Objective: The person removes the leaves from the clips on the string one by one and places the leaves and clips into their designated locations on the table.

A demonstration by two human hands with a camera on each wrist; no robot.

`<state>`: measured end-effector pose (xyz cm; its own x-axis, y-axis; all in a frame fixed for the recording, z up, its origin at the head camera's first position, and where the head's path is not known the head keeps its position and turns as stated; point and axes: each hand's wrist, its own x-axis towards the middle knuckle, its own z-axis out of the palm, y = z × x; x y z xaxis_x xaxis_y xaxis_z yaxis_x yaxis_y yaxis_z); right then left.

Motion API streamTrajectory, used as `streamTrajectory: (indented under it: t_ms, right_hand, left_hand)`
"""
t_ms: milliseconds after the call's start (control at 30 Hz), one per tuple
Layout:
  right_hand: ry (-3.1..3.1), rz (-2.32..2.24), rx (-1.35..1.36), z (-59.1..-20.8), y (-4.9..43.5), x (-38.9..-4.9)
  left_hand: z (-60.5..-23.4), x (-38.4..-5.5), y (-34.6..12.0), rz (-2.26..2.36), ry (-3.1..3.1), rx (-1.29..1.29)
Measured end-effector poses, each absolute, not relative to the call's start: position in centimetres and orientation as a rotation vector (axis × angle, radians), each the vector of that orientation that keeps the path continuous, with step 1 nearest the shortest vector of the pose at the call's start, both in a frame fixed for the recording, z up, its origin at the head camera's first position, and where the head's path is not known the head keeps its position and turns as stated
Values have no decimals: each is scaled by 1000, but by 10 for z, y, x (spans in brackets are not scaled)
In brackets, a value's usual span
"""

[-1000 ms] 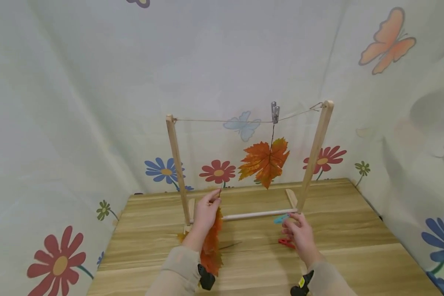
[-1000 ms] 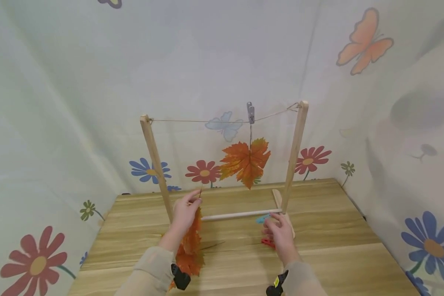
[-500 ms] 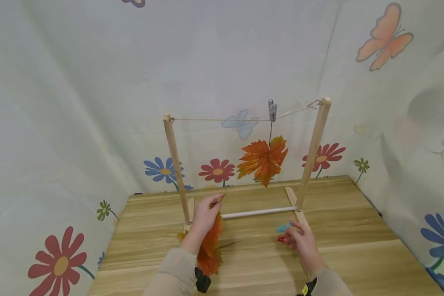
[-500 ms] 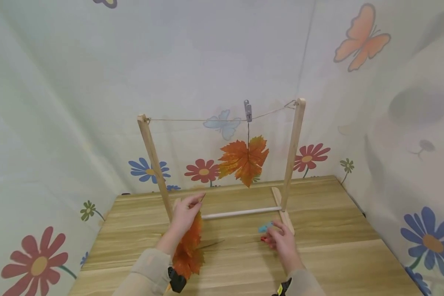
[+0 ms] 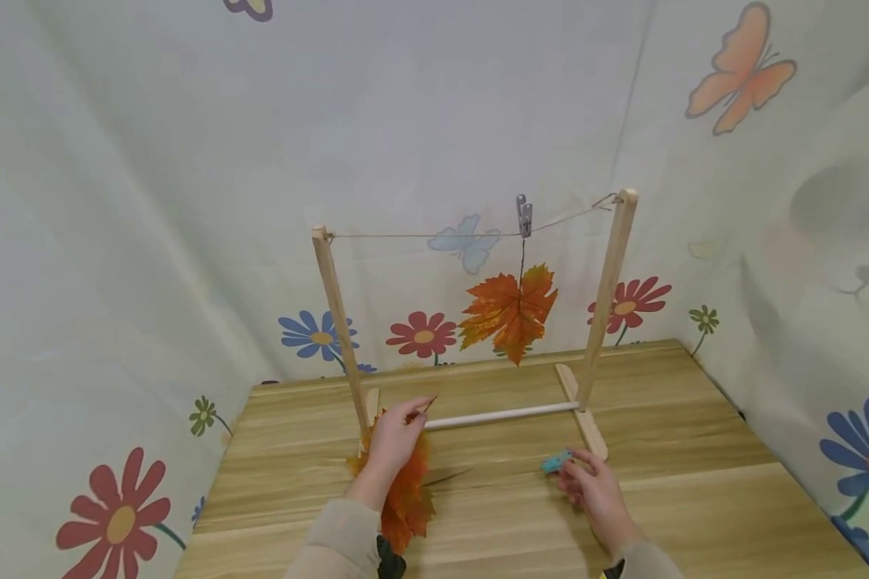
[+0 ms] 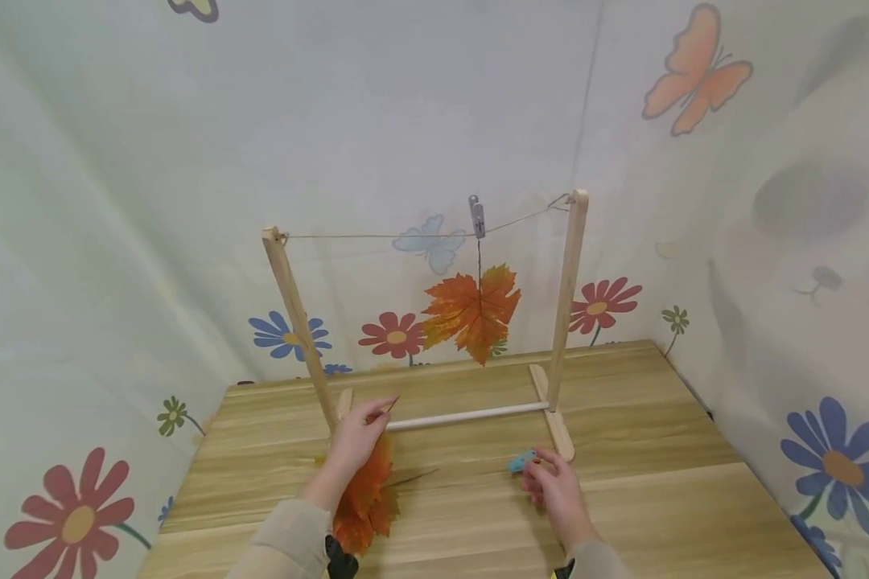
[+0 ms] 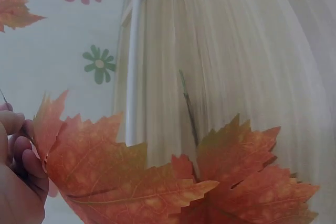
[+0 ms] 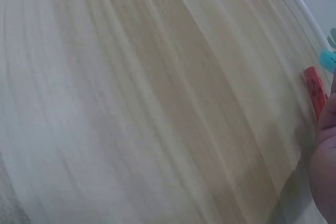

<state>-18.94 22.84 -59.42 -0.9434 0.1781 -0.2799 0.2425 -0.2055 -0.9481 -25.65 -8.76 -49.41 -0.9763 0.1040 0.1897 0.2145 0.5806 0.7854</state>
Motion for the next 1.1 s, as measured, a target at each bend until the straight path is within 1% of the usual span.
streamTrajectory:
  t_ms: [233,467,800,1100]
  right_hand:
    - [1912,-2386,552,-602,230,-183]
    - [1959,-2340,577,-605,233,-181]
    - [1986,-2326,486,-610,238,-179]
    - [2017,-2278,462,-616,240,-179]
  left_hand:
    - [-510,-255,-92,-1369,-2690,-316]
    - [-530,-254,-94,-1264,-2819,-359]
    - [-557,-253,-95,-1076,-2948,-504]
    - [-570,-249,-94,-902,-2931,-533]
